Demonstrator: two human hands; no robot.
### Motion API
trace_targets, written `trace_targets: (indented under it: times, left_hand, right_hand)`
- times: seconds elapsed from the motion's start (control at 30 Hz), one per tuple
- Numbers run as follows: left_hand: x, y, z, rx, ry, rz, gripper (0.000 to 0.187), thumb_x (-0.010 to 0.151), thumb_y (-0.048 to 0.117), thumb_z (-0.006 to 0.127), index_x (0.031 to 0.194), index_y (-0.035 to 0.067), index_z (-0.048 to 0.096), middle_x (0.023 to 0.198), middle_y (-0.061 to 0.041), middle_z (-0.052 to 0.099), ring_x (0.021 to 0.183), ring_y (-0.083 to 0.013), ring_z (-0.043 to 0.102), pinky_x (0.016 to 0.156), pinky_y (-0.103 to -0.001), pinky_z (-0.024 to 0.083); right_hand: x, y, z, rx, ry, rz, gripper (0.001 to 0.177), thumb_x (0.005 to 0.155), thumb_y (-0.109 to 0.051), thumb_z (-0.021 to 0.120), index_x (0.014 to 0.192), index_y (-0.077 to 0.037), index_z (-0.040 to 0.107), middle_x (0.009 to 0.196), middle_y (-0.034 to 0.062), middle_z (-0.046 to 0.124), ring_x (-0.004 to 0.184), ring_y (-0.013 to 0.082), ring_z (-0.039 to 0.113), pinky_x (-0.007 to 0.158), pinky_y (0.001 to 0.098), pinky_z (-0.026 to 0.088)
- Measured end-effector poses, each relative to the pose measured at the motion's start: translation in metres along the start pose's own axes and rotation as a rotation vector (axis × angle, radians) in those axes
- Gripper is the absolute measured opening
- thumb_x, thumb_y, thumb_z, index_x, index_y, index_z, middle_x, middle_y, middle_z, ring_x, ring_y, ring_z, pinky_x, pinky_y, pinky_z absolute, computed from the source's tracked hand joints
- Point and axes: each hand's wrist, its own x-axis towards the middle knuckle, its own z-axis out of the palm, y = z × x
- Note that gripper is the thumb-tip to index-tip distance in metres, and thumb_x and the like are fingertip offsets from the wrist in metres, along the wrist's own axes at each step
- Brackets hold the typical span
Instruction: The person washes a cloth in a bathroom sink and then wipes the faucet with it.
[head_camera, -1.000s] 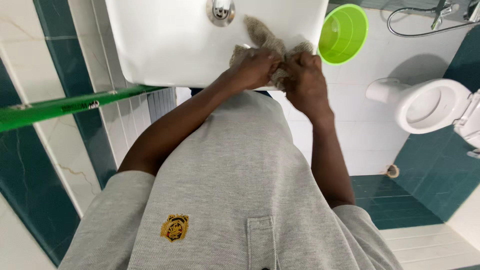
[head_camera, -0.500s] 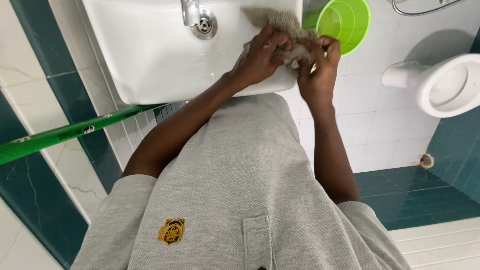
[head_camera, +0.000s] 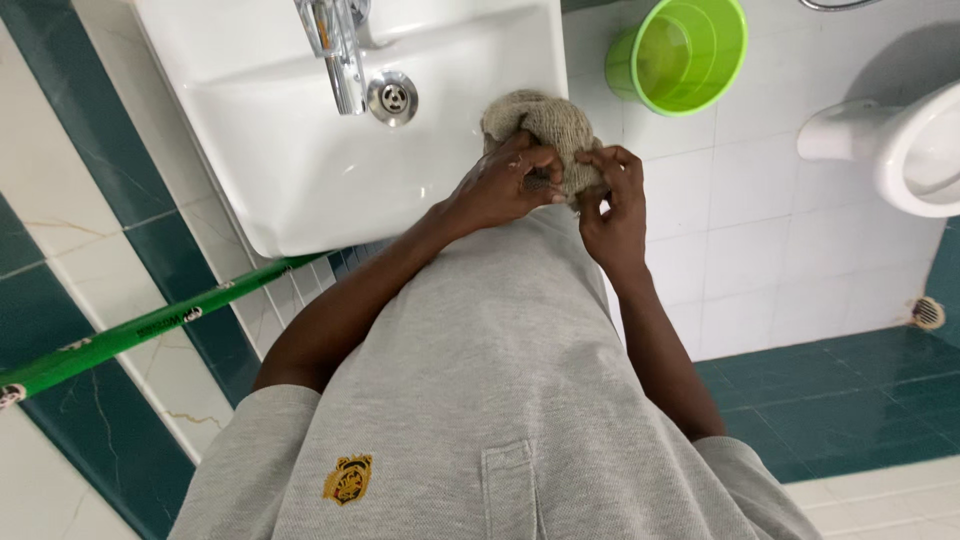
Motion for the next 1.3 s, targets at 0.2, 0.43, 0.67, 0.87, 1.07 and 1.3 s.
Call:
trace_targets:
  times: [0.2, 0.43, 0.67, 0.87, 1.07, 1.3]
  left_hand:
    - [0.061, -0.012, -0.013, 0.081, 0.455, 0.094, 0.032, 0.091, 0.018, 0.085, 0.109, 0.011, 0.061, 0.109, -0.006, 0.059, 0.105, -0.0238, 0.061, 0.090, -0.039, 0.056]
    - [0.070, 0.015, -0.017, 0.140, 0.674, 0.100, 0.040, 0.087, 0.007, 0.081, 0.119, 0.006, 0.057, 0.114, -0.014, 0.054, 0.105, -0.0302, 0.056, 0.089, -0.041, 0.051]
    - [0.068, 0.020, -0.038, 0.108, 0.612, 0.018, 0.031, 0.091, 0.007, 0.075, 0.117, 0.011, 0.059, 0.120, -0.008, 0.060, 0.107, -0.0274, 0.067, 0.087, -0.038, 0.059]
    - [0.079, 0.026, -0.078, 0.170, 0.722, -0.199, 0.023, 0.094, 0.009, 0.076, 0.114, 0.011, 0.065, 0.111, -0.007, 0.069, 0.071, -0.0234, 0.069, 0.067, -0.039, 0.058]
    - [0.076, 0.010, -0.105, 0.368, 0.965, -0.250, 0.023, 0.095, 0.003, 0.069, 0.116, 0.013, 0.067, 0.114, -0.007, 0.066, 0.092, -0.0252, 0.074, 0.076, -0.039, 0.059]
    - [0.071, 0.000, -0.088, 0.521, 0.989, -0.243, 0.043, 0.103, 0.002, 0.063, 0.145, 0.003, 0.052, 0.141, -0.017, 0.057, 0.130, -0.0354, 0.059, 0.107, -0.043, 0.054]
  right_hand:
    - [0.097, 0.034, 0.017, 0.089, 0.041, -0.126, 0.061, 0.092, 0.023, 0.053, 0.144, -0.010, 0.059, 0.148, 0.0124, 0.052, 0.102, 0.0165, 0.063, 0.066, 0.0245, 0.051]
    - [0.120, 0.032, 0.012, 0.151, 0.015, -0.216, 0.060, 0.095, 0.019, 0.047, 0.148, -0.009, 0.053, 0.147, 0.0134, 0.047, 0.129, 0.0265, 0.055, 0.081, 0.0295, 0.061]
    - [0.125, 0.014, 0.021, 0.056, 0.073, -0.075, 0.051, 0.096, 0.010, 0.059, 0.142, -0.012, 0.061, 0.133, 0.0152, 0.045, 0.112, 0.0226, 0.058, 0.079, 0.0293, 0.058]
    - [0.191, -0.016, 0.037, -0.222, 0.130, -0.373, 0.049, 0.089, 0.011, 0.066, 0.132, -0.011, 0.072, 0.134, 0.0134, 0.048, 0.128, 0.0305, 0.051, 0.108, 0.0435, 0.049]
    - [0.231, -0.041, 0.079, -0.410, 0.046, -0.556, 0.044, 0.088, 0.003, 0.073, 0.130, -0.012, 0.075, 0.132, 0.0121, 0.050, 0.126, 0.0326, 0.048, 0.104, 0.0427, 0.048]
    - [0.237, -0.055, 0.085, -0.364, -0.059, -0.607, 0.049, 0.091, 0.001, 0.072, 0.139, -0.009, 0.070, 0.136, 0.0137, 0.050, 0.124, 0.0341, 0.047, 0.104, 0.0419, 0.049]
